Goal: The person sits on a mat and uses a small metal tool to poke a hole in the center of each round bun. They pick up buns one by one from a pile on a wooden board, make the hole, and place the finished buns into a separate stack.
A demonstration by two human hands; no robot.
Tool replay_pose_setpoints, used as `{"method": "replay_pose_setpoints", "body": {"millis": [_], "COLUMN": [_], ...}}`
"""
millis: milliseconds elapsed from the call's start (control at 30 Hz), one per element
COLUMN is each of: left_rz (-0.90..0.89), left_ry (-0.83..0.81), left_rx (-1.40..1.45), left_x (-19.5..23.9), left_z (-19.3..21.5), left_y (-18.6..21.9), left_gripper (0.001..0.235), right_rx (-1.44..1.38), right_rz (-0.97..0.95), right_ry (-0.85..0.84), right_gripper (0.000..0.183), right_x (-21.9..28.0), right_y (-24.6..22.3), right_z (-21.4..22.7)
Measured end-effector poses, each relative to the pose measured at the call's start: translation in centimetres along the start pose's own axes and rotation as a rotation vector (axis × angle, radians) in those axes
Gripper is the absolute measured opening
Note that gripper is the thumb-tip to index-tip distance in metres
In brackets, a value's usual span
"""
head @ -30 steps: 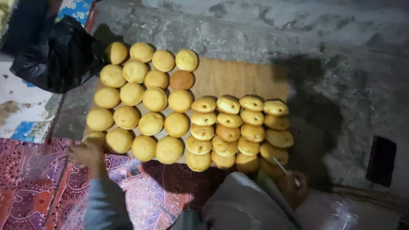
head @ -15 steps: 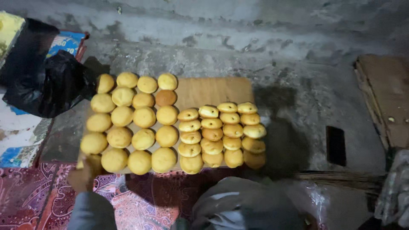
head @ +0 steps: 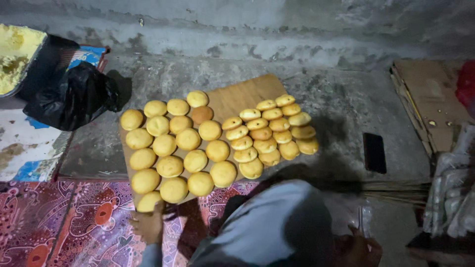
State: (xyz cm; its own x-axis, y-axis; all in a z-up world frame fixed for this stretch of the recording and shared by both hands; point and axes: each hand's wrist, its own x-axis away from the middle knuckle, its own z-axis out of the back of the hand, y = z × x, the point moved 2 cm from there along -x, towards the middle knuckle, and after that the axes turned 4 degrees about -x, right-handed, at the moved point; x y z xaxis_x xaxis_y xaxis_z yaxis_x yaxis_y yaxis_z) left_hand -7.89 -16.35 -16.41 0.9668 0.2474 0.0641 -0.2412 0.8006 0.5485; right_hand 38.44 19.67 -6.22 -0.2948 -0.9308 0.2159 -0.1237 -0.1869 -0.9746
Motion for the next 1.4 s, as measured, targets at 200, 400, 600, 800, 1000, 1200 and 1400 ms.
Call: {"method": "replay_pose_setpoints", "body": {"millis": [200,400,600,800,1000,1200,1400], "left_rz": [-0.603,-0.78,-0.802,-1.094,0.161,0.389,0.234], "left_ry": [-0.106,-0.37,-0.356,-0.5,-1.023,-1.323,-1.491], "left_rx": [0.249,-0.272,-0.379,0.341,1.225,1.598,1.638], "left_x": [6.4,9.0,9.2,7.8,6.4,10.5,13.1], "left_z": [-4.6,-9.1,-10.9,-10.4,-6.7,-0.7,3.3], "left_y": [6.8,16.6,18.0,17.0,14.8,15.3,17.8], "left_gripper": [0.058,0.062,0.086,0.078,0.051,0.062,0.065], "right_rx": [-0.382,-0.463,-0.134,0.026,0.105,-0.05,-0.016], "right_rz": [-0.11,-0.377,-0.505,-0.219,-0.278,-0.5,-0.526], "right_ry": [-0.244,-0.978,-1.043,-1.108,-0.957,-1.001,-1.046], "right_gripper": [0.02,0.032,0.015,0.023,0.015,0.032,0.019], "right_x": [4.8,13.8,17.7,17.9,17.1,15.6,15.8], "right_y": [-4.3,-2.9,0.2,0.0,-0.9,-2.9,-3.8], "right_z": [-1.7,-9.6,-11.7,-13.7,-14.5,-16.4,-16.6]}}
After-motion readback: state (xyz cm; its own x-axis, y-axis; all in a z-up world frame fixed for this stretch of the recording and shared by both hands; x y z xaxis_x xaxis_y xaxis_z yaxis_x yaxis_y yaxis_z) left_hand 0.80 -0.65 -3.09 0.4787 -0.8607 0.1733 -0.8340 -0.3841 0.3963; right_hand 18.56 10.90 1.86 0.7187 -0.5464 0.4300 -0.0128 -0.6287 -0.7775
